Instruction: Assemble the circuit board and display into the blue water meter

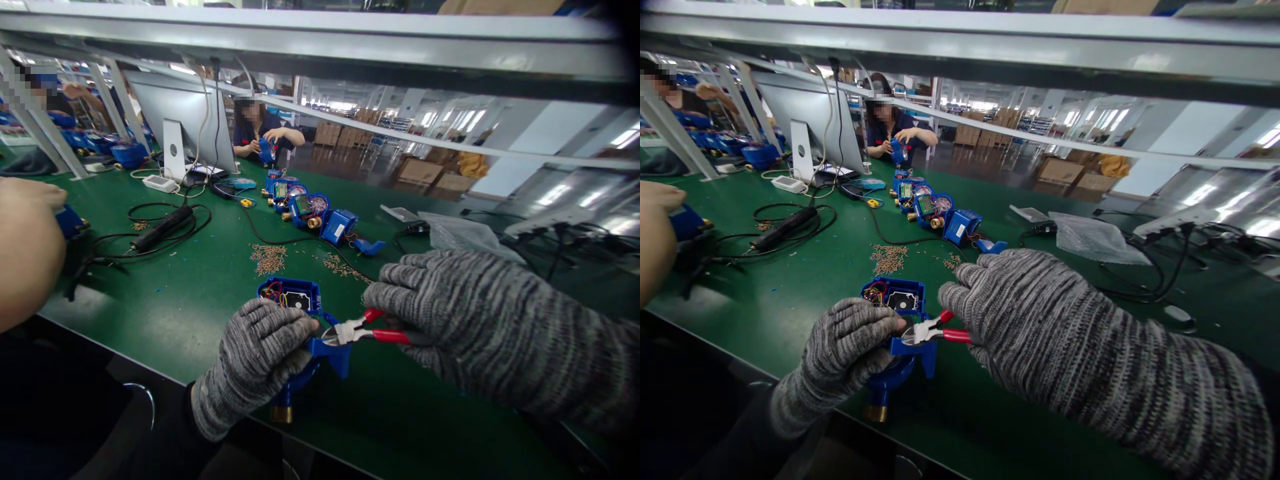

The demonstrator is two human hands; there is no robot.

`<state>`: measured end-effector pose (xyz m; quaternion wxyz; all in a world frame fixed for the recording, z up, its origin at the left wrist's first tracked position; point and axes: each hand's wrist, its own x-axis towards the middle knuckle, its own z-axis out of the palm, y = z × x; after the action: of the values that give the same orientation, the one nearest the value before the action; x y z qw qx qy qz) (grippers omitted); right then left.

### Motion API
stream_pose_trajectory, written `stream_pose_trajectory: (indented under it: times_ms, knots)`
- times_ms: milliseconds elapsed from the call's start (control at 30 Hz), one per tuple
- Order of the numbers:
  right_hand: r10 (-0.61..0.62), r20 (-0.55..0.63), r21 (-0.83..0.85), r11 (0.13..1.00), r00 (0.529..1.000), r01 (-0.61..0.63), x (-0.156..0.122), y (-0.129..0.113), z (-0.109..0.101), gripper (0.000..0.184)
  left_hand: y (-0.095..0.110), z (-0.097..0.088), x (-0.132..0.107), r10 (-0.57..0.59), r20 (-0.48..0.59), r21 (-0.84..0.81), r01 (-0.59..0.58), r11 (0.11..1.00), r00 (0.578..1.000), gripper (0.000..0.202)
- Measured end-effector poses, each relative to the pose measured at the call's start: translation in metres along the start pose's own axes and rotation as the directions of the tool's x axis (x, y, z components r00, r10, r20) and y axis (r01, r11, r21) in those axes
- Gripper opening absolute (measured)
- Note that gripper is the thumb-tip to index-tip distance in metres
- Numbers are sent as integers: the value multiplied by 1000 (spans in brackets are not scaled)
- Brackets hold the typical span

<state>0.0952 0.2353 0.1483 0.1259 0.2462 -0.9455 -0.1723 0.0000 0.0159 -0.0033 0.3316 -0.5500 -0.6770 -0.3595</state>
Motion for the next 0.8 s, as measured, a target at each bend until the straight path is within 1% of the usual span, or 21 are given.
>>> stream_pose_trajectory:
  times_ms: [133,167,233,300,367,500,600,800]
  knots:
    - [5,-68,-67,998,998,-10,-9,-6,4,27,1,0,1,-16,-10,6,16,1000,1000,24]
    - [17,-63,-58,998,998,-20,-11,-7,6,29,2,0,1,-21,-13,7,21,1000,1000,24]
    - [67,-8,-11,998,998,-67,-13,-7,7,32,2,0,0,-28,-19,11,29,1000,999,24]
    - [112,50,41,993,992,-114,-12,-6,7,32,3,0,0,-26,-19,11,26,1000,999,22]
    - [131,78,82,987,988,-138,-10,-5,6,30,3,0,0,-19,-13,9,20,1000,1000,21]
    - [139,91,143,978,986,-151,-10,-2,8,31,4,-1,-1,-22,8,16,22,1000,1000,23]
    - [125,83,174,975,989,-138,-12,-1,10,33,5,-1,-1,-21,13,26,21,999,1000,24]
    - [97,99,174,978,990,-113,-8,-1,8,30,5,0,-3,-28,30,9,28,1000,999,24]
